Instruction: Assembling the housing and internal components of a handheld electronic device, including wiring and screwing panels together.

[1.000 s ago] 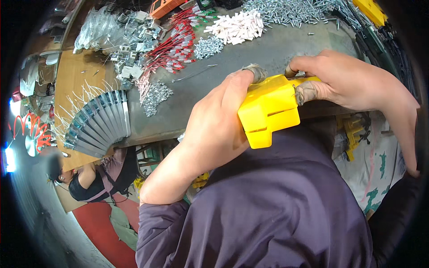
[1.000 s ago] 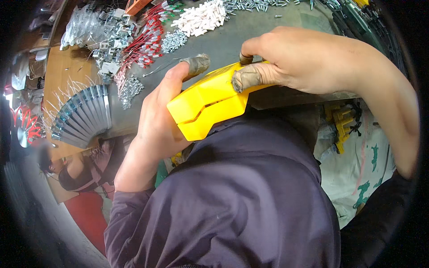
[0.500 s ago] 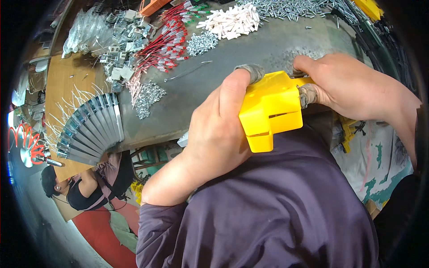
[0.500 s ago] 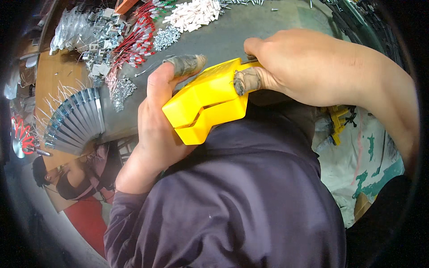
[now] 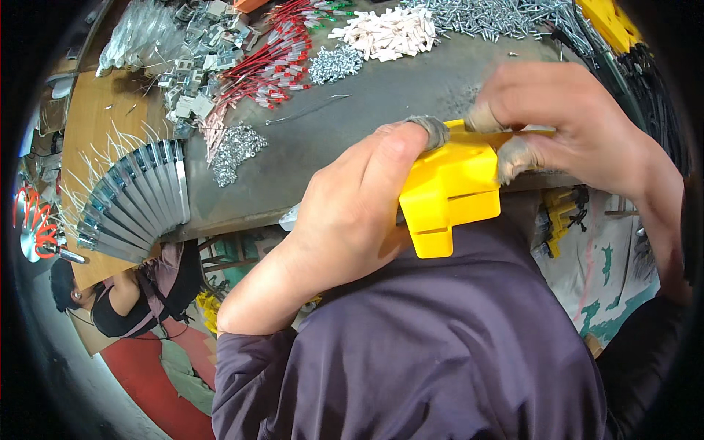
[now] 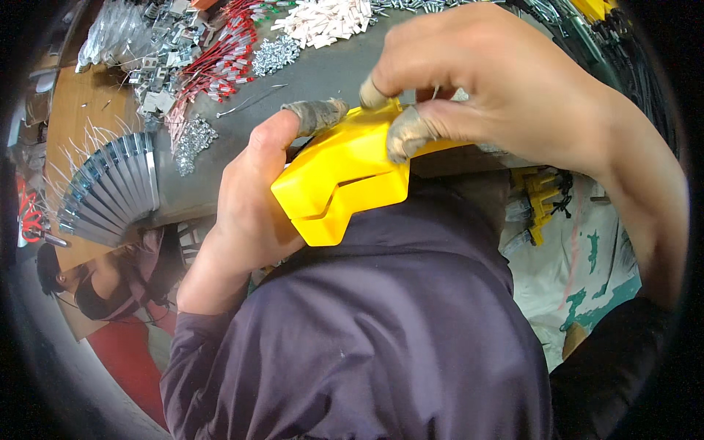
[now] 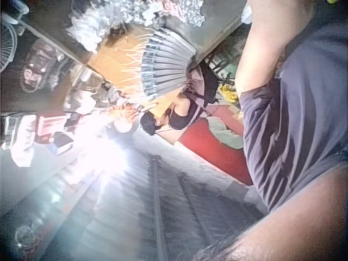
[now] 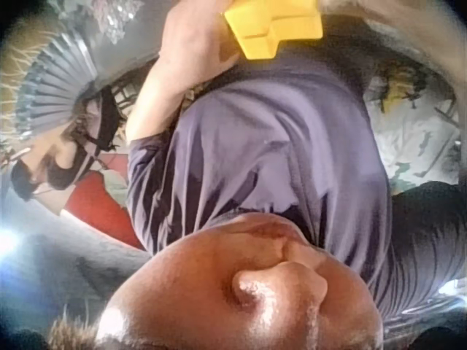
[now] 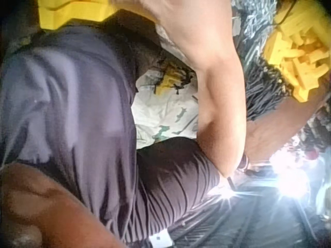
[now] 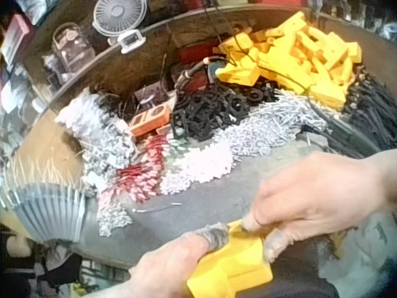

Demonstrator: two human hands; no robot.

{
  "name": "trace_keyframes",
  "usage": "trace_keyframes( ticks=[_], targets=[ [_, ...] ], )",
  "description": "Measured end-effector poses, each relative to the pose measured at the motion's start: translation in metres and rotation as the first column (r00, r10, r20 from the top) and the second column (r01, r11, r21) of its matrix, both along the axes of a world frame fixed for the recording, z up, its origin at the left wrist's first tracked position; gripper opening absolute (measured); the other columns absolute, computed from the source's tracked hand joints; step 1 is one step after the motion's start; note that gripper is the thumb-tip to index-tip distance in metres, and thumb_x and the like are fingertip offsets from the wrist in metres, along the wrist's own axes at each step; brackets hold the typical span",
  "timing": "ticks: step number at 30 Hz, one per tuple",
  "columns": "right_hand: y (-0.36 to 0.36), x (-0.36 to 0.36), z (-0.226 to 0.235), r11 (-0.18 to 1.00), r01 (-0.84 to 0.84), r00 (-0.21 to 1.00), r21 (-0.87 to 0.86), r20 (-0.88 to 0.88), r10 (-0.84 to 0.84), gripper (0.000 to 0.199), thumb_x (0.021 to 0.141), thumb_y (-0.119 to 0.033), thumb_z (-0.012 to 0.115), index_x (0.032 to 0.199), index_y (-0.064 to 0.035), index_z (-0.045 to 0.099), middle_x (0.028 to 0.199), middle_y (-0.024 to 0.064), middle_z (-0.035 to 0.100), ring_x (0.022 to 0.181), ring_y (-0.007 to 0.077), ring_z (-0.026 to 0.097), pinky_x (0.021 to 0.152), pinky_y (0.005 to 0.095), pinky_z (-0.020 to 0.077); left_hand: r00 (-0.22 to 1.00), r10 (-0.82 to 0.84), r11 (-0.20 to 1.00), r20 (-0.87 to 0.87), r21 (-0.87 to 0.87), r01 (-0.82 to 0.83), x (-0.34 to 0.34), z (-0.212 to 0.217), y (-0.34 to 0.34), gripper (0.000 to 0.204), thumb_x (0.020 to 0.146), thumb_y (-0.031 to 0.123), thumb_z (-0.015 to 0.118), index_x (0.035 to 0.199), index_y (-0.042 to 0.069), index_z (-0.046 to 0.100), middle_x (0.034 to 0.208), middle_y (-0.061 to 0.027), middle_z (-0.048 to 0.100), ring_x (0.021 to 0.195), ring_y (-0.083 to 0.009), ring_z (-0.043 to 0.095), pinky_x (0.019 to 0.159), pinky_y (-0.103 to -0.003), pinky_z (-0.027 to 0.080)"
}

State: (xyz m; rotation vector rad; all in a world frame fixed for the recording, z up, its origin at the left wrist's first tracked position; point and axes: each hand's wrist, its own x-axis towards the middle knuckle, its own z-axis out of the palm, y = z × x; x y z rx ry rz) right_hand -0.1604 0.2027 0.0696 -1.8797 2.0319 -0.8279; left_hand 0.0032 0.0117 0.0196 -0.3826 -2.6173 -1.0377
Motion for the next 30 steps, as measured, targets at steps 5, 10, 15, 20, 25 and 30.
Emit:
trace_keyframes(
  ticks=[5,10,15,20,25,30],
  targets=[
    [-0.002,-0.006,-0.004,0.993,-0.116,0.981,-0.037,0.151,0.121,0.035,0.066,-0.013,0.078,0.096,0.0010,0.068,0.090,0.0157,0.068,0.081,0.0320,0.067,0.070,0.0348,0.0537,0.999,-0.011,0.999,-0.046,0.031,0.012,0.002,0.001,-0.002,0.061,0.069,0.010,0.078,0.118,0.001,0.044,0.099,-0.0184,0.060,0.084,-0.0378,0.062,0.067,-0.040,0.052],
    [-0.001,-0.012,-0.013,0.980,-0.163,0.981,-0.114,0.086,0.173,0.029,0.068,0.000,0.069,0.097,-0.0007,0.069,0.089,0.0149,0.070,0.081,0.0312,0.069,0.070,0.0348,0.0547,0.999,-0.041,0.999,0.006,0.033,0.041,0.004,0.001,-0.007,0.065,0.068,0.010,0.078,0.120,0.002,0.042,0.103,-0.0218,0.059,0.084,-0.0391,0.062,0.068,-0.040,0.053],
    [-0.002,-0.012,-0.013,0.985,-0.148,0.987,-0.088,0.057,0.153,0.032,0.064,0.006,0.062,0.095,-0.0007,0.069,0.088,0.0150,0.070,0.081,0.0308,0.069,0.071,0.0354,0.0551,0.954,-0.100,0.951,0.284,0.309,0.008,0.009,-0.003,0.000,0.036,0.081,0.003,0.063,0.112,-0.007,0.048,0.112,-0.0271,0.061,0.097,-0.0428,0.064,0.078,-0.042,0.057],
    [-0.003,-0.010,-0.013,0.987,-0.135,0.988,-0.091,0.061,0.141,0.029,0.062,0.005,0.065,0.091,0.0003,0.068,0.087,0.0150,0.069,0.078,0.0311,0.069,0.068,0.0353,0.0549,0.994,-0.099,0.987,0.050,0.128,0.092,0.000,0.002,-0.005,0.022,0.085,-0.001,0.054,0.105,-0.011,0.051,0.111,-0.0301,0.060,0.101,-0.0446,0.063,0.081,-0.044,0.057],
    [-0.003,-0.007,-0.010,0.992,-0.113,0.993,-0.052,0.009,0.114,0.028,0.061,-0.006,0.074,0.088,0.0001,0.068,0.083,0.0143,0.068,0.074,0.0304,0.068,0.064,0.0351,0.0543,0.974,-0.091,0.973,0.205,0.227,0.043,0.007,-0.004,-0.005,0.046,0.101,0.025,0.042,0.125,-0.014,0.045,0.124,-0.0271,0.056,0.110,-0.0358,0.061,0.094,-0.039,0.050],
    [-0.002,-0.006,-0.009,0.993,-0.119,0.993,-0.017,0.013,0.119,0.030,0.061,-0.010,0.076,0.088,0.0000,0.067,0.083,0.0140,0.067,0.074,0.0307,0.068,0.062,0.0343,0.0541,0.991,-0.102,0.994,-0.082,-0.056,0.098,0.006,-0.010,-0.009,0.048,0.083,0.015,0.070,0.117,-0.009,0.046,0.116,-0.0276,0.061,0.102,-0.0404,0.064,0.082,-0.044,0.056]
  ],
)
